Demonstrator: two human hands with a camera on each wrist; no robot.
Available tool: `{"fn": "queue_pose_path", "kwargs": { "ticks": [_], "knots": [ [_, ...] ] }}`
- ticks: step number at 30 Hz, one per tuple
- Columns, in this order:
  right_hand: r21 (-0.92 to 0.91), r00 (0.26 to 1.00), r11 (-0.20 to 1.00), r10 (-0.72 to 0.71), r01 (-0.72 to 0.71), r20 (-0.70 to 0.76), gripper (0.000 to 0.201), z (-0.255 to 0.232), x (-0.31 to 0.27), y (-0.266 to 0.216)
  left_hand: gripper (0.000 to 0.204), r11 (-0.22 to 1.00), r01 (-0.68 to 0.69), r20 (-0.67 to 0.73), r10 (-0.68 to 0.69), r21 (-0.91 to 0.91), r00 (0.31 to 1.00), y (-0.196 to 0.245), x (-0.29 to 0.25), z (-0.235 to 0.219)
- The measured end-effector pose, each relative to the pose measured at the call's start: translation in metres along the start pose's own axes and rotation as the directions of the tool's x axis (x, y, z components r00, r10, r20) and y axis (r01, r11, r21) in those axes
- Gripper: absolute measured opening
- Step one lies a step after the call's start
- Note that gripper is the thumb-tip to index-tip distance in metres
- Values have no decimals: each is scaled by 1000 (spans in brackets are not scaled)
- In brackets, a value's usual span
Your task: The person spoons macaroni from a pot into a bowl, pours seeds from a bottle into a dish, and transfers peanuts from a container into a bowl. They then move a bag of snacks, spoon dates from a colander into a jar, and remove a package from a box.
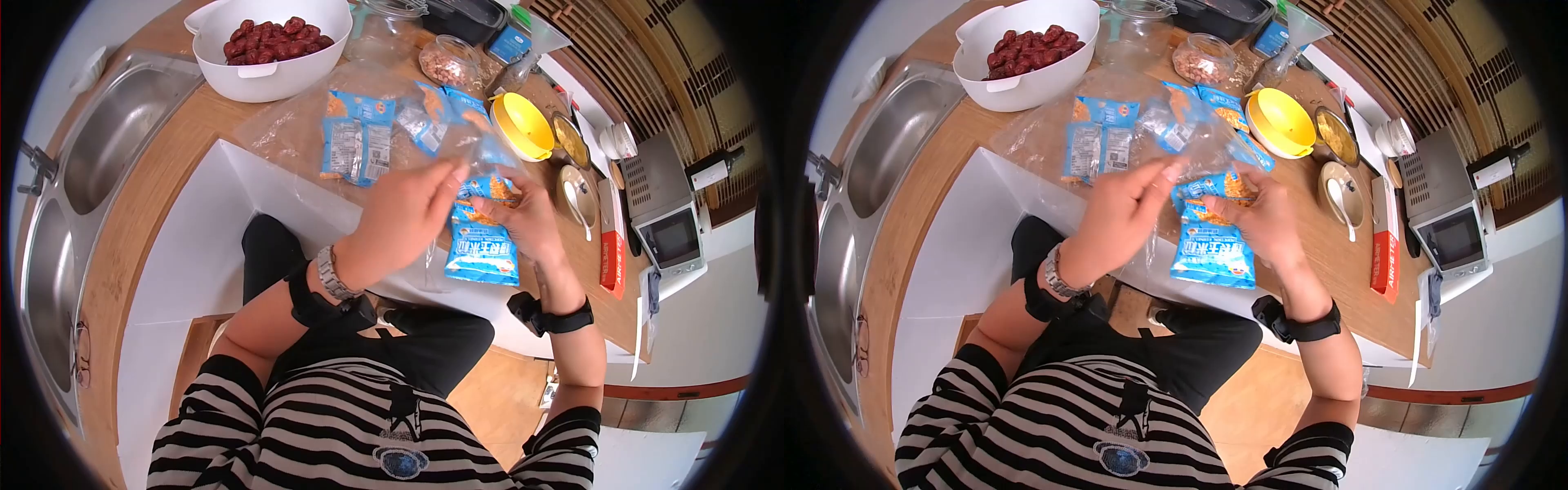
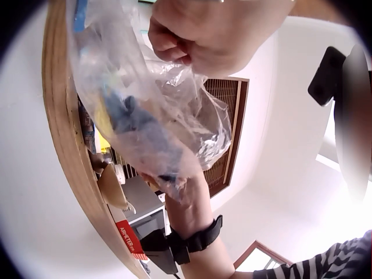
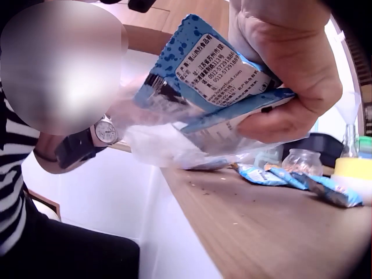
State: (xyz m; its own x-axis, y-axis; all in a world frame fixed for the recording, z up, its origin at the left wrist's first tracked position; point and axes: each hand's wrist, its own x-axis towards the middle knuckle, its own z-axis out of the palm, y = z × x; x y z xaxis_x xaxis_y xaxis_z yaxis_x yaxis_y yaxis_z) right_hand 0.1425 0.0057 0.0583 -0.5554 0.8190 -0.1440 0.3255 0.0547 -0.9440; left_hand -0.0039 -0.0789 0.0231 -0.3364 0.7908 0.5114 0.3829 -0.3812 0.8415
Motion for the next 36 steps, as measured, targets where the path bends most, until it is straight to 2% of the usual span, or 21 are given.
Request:
{"fn": "queue_pose_path", "kwargs": {
  "ticks": [2, 3, 5, 10, 13, 15, 16, 17, 19, 20, 22, 23, 26, 28, 29, 31, 32, 33, 34, 35, 36],
  "knots": [
    [50, 998, 998, -28, 31, -59, 54, 11, 4, 2, 22, 956, -204, 26, 203, 209, 979, -3, -2, 8],
    [47, 998, 998, -28, 30, -57, 54, 12, 10, 8, 22, 957, -202, 23, 201, 208, 979, 0, -3, 8],
    [51, 988, 987, -153, 154, -39, 51, 13, 25, 24, 20, 902, -219, 209, 148, 373, 967, 7, -2, 7],
    [-4, 995, 996, -94, 94, -17, 46, 32, 47, 8, 18, 779, -269, 203, 185, 566, 962, 4, -7, 4],
    [-188, 980, 964, -198, 188, -32, 44, 37, 63, 5, 21, 776, -267, 159, 215, 572, 964, 15, -10, -11],
    [137, 999, 989, 47, -49, 20, 47, 37, 63, -8, 27, 749, -295, 238, 187, 593, 953, 21, -11, -21],
    [287, 988, 951, 74, -111, 136, 52, 34, 66, -9, 27, 748, -289, 231, 185, 597, 955, 22, -11, -23],
    [285, 987, 952, 73, -111, 140, 52, 39, 68, -6, 28, 762, -303, 238, 199, 572, 951, 23, -11, -23],
    [388, 976, 921, 81, 5, -204, 48, 55, 73, 6, 30, 777, -318, 247, 214, 544, 945, 25, -12, -20],
    [390, 975, 921, 82, 5, -208, 48, 58, 81, 16, 30, 808, -328, 225, 246, 490, 943, 25, -13, -16],
    [-55, 898, 988, -157, 148, -412, 51, 63, 101, 28, 30, 834, -340, 202, 277, 435, 939, 25, -12, -10],
    [-51, 897, 988, -155, 147, -413, 51, 66, 104, 30, 30, 858, -341, 186, 290, 385, 939, 23, -12, -8],
    [347, 998, 937, -12, 34, -65, 54, 79, 103, 12, 27, 902, -348, 109, 330, 255, 937, 4, -9, 0],
    [557, 983, 823, 6, -110, 186, 57, 80, 100, 3, 20, 934, -349, -33, 352, 79, 935, -3, -2, 1],
    [560, 983, 821, 7, -109, 181, 57, 76, 93, 2, 20, 934, -350, -28, 353, 77, 935, -6, 1, -2],
    [325, 915, 931, -268, 166, 301, 54, 61, 76, 4, 17, 986, -112, -56, 105, -125, 993, -14, 7, -8],
    [140, 878, 955, -297, 264, 374, 49, 54, 80, 6, 17, 986, -112, -50, 106, -126, 993, -18, 10, -10],
    [141, 881, 954, -297, 263, 369, 49, 47, 72, -1, 16, 971, 5, -18, -10, -240, 1000, -22, 13, -13],
    [-109, 939, 984, -96, 139, 329, 45, 40, 58, -16, 17, 930, 122, 24, -121, -346, 992, -26, 15, -15],
    [-343, 966, 939, 96, -8, 240, 41, 32, 45, -27, 17, 930, 124, 27, -122, -345, 992, -34, 17, -17],
    [-341, 967, 940, 96, -10, 238, 41, 22, 37, -30, 17, 876, 235, 33, -244, -422, 969, -43, 18, -18]
  ]
}}
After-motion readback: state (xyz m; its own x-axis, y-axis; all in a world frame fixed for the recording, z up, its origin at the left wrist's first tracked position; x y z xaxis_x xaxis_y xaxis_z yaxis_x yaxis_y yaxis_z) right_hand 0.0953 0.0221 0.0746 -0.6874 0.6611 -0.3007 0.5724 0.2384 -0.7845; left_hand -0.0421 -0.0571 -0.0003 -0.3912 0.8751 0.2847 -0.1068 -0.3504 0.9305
